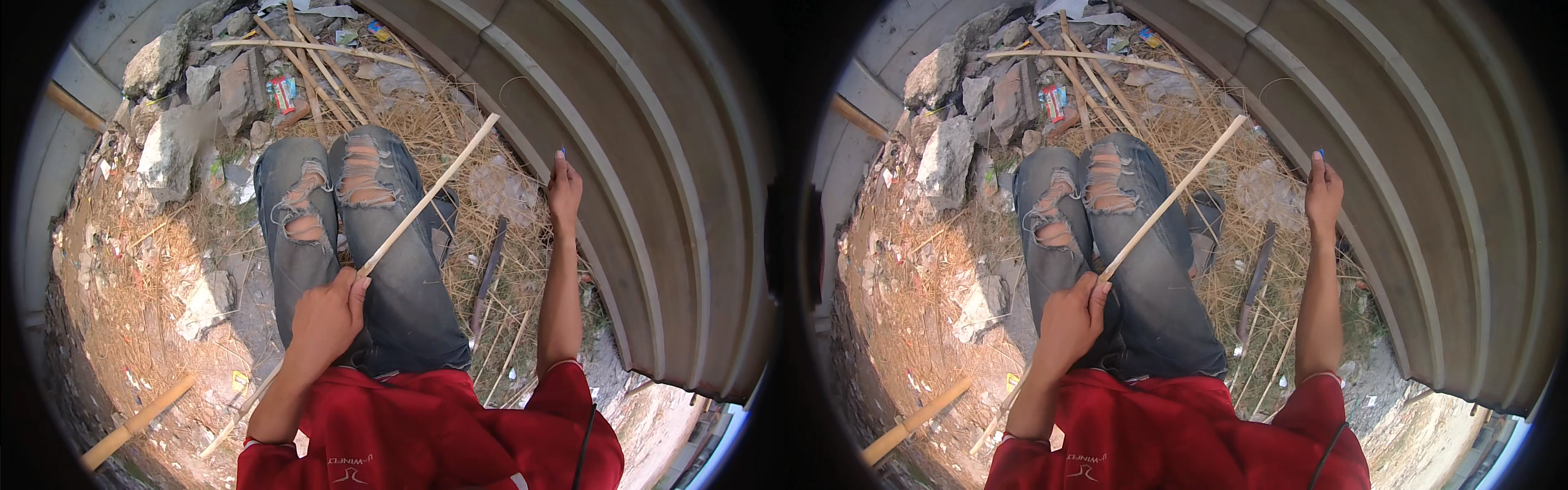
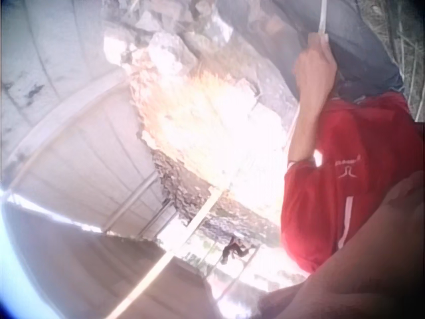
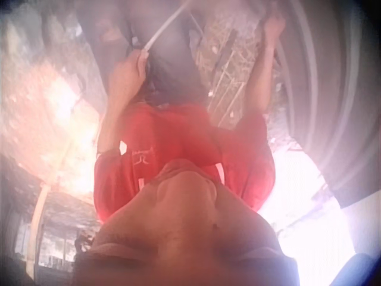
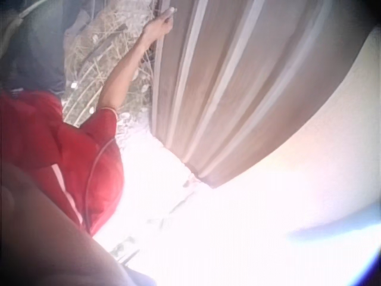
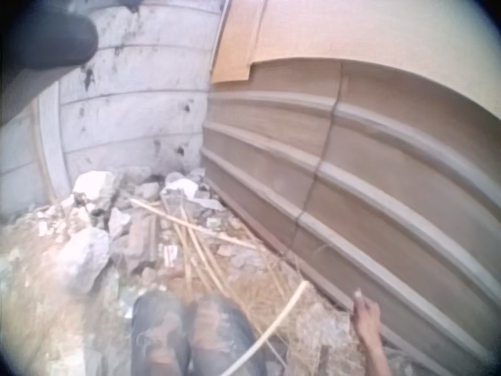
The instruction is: The person sits cross-legged on the ground and uses a blue utility knife to shave thin strips from a long bamboo stick. They hold the stick with their left hand and scrape the blade along its length, occasionally switching to a machete to split or trim the bamboo.
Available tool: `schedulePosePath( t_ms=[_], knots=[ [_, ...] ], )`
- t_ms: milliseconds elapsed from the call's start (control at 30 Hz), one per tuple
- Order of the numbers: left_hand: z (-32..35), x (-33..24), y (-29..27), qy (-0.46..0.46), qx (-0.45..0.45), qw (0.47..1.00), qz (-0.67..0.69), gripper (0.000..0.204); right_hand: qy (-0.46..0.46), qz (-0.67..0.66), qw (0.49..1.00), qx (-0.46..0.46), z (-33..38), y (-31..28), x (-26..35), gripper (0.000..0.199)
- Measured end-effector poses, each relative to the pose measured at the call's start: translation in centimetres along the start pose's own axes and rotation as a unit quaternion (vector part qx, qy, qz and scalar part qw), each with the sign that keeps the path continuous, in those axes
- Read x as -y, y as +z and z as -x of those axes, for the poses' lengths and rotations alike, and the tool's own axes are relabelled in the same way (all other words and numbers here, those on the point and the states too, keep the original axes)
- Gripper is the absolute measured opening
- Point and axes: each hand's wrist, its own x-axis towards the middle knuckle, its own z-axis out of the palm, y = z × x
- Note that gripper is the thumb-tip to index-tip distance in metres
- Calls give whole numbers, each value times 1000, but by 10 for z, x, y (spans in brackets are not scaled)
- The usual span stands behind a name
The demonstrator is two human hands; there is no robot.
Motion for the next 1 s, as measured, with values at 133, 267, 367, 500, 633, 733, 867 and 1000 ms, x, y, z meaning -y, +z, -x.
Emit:
schedulePosePath(
  t_ms=[133,267,367,500,633,733,867,1000],
  knots=[
    [-26,-10,8,17,-14,1000,-12,28,-137,4,982,132,67,40,60,50],
    [-41,-18,13,22,-22,999,-25,30,-186,51,925,326,141,58,110,46],
    [-44,-23,18,25,-13,999,-30,30,-215,37,904,368,174,73,106,41],
    [-43,-18,19,19,-4,999,-35,31,-244,94,895,362,173,79,107,40],
    [-38,-17,11,22,12,999,-25,32,-171,121,945,251,119,89,88,47],
    [-21,-10,10,23,47,999,-4,33,-125,170,964,160,69,69,61,51],
    [-18,-7,16,15,51,998,22,35,-194,190,961,57,45,78,41,53],
    [5,6,-16,14,89,995,42,33,11,48,988,-145,-56,8,-72,57]
  ],
)
